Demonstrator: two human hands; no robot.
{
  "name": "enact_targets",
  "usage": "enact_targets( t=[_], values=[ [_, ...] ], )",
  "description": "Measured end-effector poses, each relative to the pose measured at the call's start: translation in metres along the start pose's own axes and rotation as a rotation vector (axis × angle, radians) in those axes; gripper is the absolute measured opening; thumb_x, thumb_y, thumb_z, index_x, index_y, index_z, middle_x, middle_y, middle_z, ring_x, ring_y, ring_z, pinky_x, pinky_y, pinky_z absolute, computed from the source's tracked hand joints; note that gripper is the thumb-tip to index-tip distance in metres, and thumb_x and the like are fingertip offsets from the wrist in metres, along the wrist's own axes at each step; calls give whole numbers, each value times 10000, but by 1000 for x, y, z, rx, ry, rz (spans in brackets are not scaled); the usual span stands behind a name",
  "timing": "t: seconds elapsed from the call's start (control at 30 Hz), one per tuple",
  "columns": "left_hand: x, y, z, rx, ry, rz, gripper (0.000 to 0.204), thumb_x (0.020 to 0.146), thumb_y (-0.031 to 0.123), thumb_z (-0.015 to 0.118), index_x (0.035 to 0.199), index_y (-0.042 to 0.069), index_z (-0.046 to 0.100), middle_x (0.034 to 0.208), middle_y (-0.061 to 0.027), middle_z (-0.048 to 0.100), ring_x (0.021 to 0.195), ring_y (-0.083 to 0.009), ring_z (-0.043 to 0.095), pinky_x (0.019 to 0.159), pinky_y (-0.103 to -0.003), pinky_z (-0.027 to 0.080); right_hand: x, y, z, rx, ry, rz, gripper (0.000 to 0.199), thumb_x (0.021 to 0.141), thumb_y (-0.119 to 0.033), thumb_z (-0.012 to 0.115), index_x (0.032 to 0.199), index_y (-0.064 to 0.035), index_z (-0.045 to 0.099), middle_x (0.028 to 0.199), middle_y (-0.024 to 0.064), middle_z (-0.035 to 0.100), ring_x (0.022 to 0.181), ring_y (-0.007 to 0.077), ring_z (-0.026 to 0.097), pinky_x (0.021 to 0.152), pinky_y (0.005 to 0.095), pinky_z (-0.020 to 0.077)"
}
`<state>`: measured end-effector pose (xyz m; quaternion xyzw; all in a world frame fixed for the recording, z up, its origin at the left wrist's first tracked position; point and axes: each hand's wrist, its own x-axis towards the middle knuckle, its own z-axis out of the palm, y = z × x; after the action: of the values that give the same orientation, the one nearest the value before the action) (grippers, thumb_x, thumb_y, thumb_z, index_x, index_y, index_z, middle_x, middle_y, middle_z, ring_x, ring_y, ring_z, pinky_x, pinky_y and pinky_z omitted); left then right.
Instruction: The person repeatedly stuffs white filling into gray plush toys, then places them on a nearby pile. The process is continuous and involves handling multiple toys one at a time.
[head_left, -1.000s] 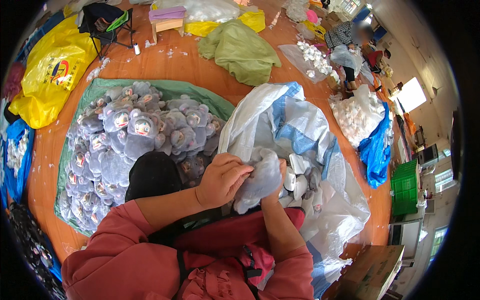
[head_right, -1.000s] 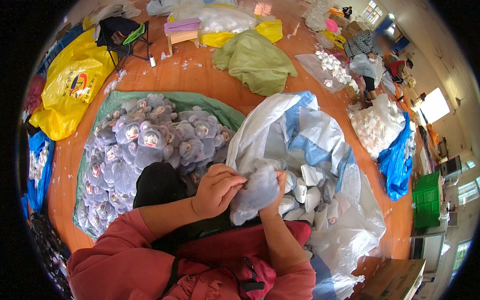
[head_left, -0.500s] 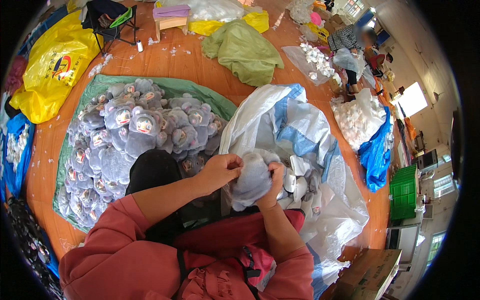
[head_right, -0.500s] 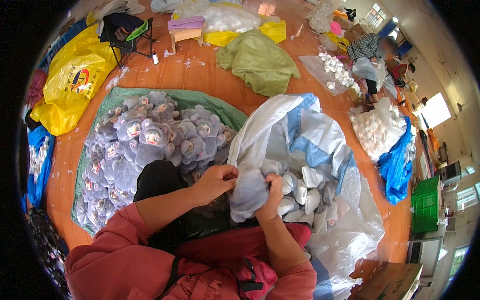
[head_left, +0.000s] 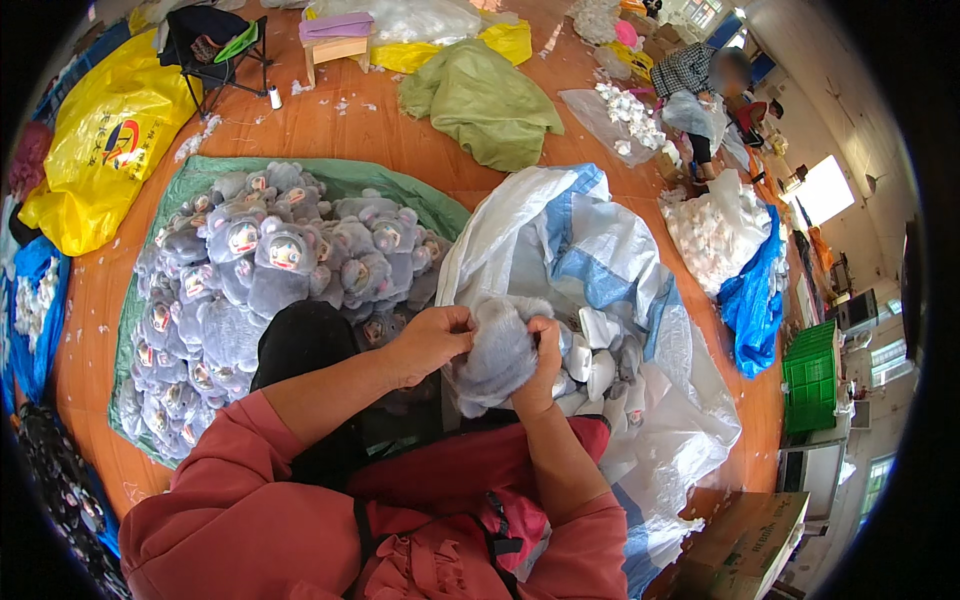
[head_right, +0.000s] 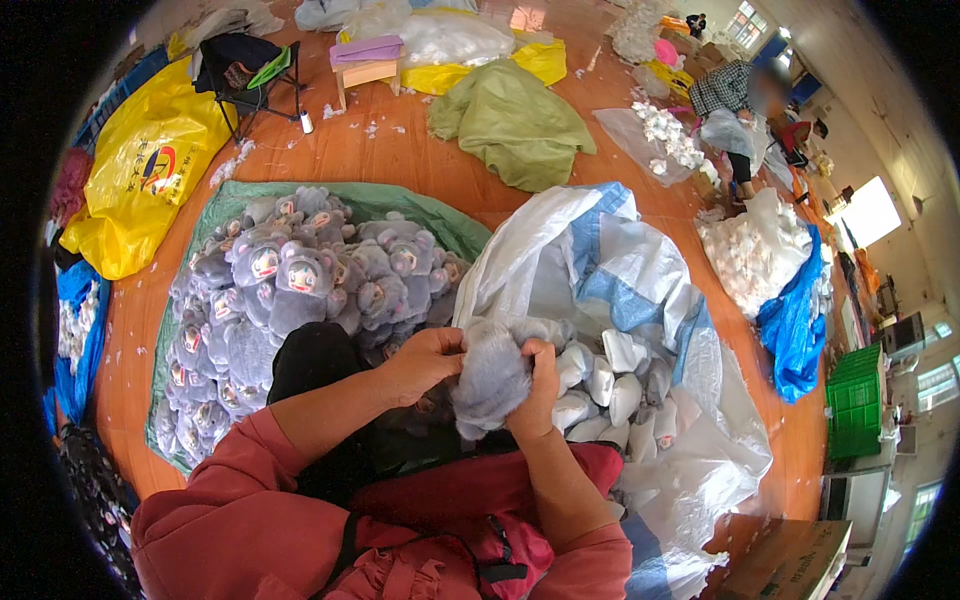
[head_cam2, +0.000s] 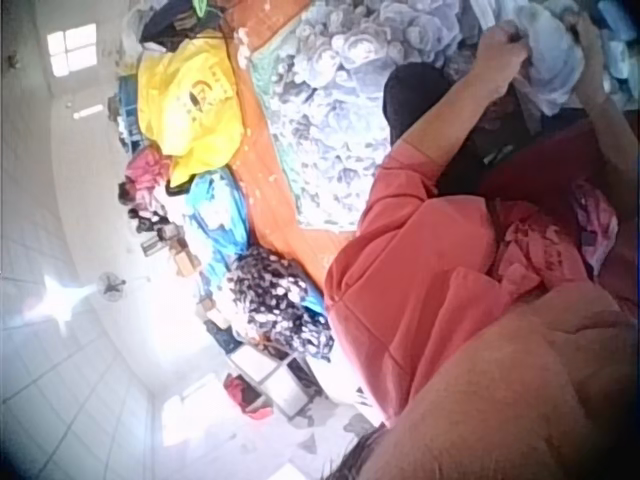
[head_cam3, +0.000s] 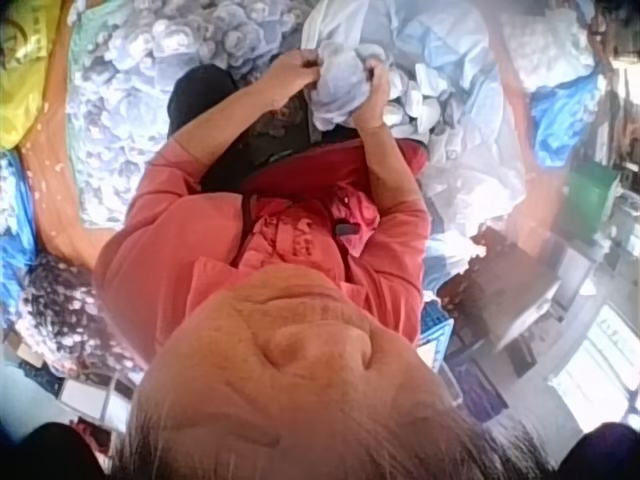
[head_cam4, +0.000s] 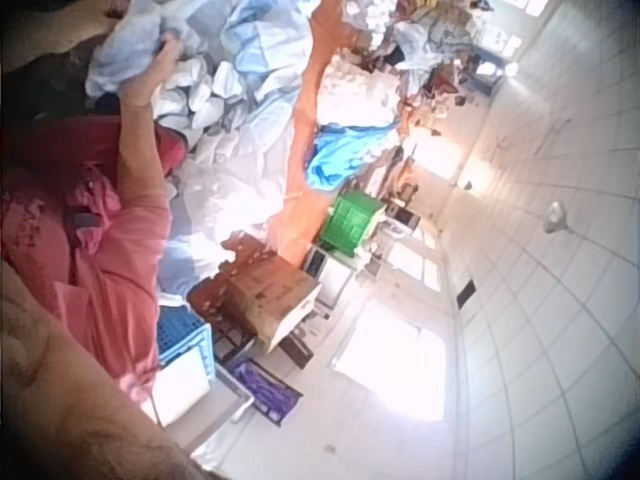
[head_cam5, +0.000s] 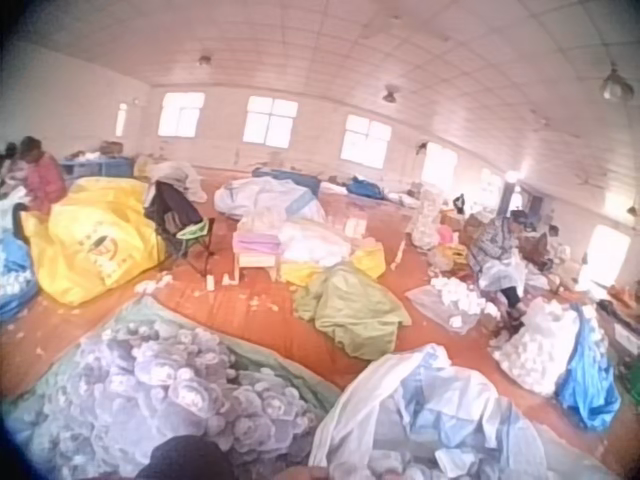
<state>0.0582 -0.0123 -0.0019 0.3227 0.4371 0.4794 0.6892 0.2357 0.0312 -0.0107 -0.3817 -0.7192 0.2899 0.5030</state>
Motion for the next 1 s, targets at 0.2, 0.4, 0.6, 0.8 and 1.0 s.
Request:
enact_targets(
  t=[0.2, 0.4, 0.6, 0.8, 1.0],
  values=[
    [-4, 17, -9, 248, 13, 226, 72, 938, 108, 619, 902, 46, 627, 803, 44, 592, 730, -49, 534, 658, -219, 435, 0, -1, -9, -121, 96, -152, 293, 768, -28, 718, 950, -73, 494, 895, 51, 543, 817, 183, 532, 764, 295, 446],
    [-3, 45, -35, 359, 128, 371, 63, 929, 87, 625, 893, 37, 619, 795, 48, 587, 734, -33, 515, 665, -209, 428, 4, -4, -23, -121, 156, -248, 251, 785, -17, 683, 930, -93, 494, 936, 30, 541, 887, 157, 525, 833, 288, 434],
    [-6, 65, -60, 200, 24, 481, 99, 914, 114, 651, 875, 51, 586, 810, 17, 581, 738, -86, 514, 713, -241, 435, -3, 19, -48, -74, 190, -196, 246, 796, -1, 658, 945, -96, 488, 995, 44, 561, 937, 157, 531, 882, 297, 429],
    [-13, 63, -28, 477, 77, 386, 186, 938, 221, 667, 888, 62, 586, 757, 47, 502, 708, -45, 463, 639, -217, 405, 2, 13, -45, -86, 141, -181, 242, 789, -18, 670, 944, -96, 500, 965, 42, 569, 909, 159, 534, 860, 291, 433],
    [-13, 56, -27, 604, -41, 404, 317, 961, 242, 640, 751, 28, 537, 637, 34, 401, 625, -51, 376, 534, -268, 328, 2, 11, -39, -122, 52, -212, 262, 727, -24, 729, 907, -88, 548, 923, 96, 604, 869, 249, 601, 807, 335, 474]
  ],
)
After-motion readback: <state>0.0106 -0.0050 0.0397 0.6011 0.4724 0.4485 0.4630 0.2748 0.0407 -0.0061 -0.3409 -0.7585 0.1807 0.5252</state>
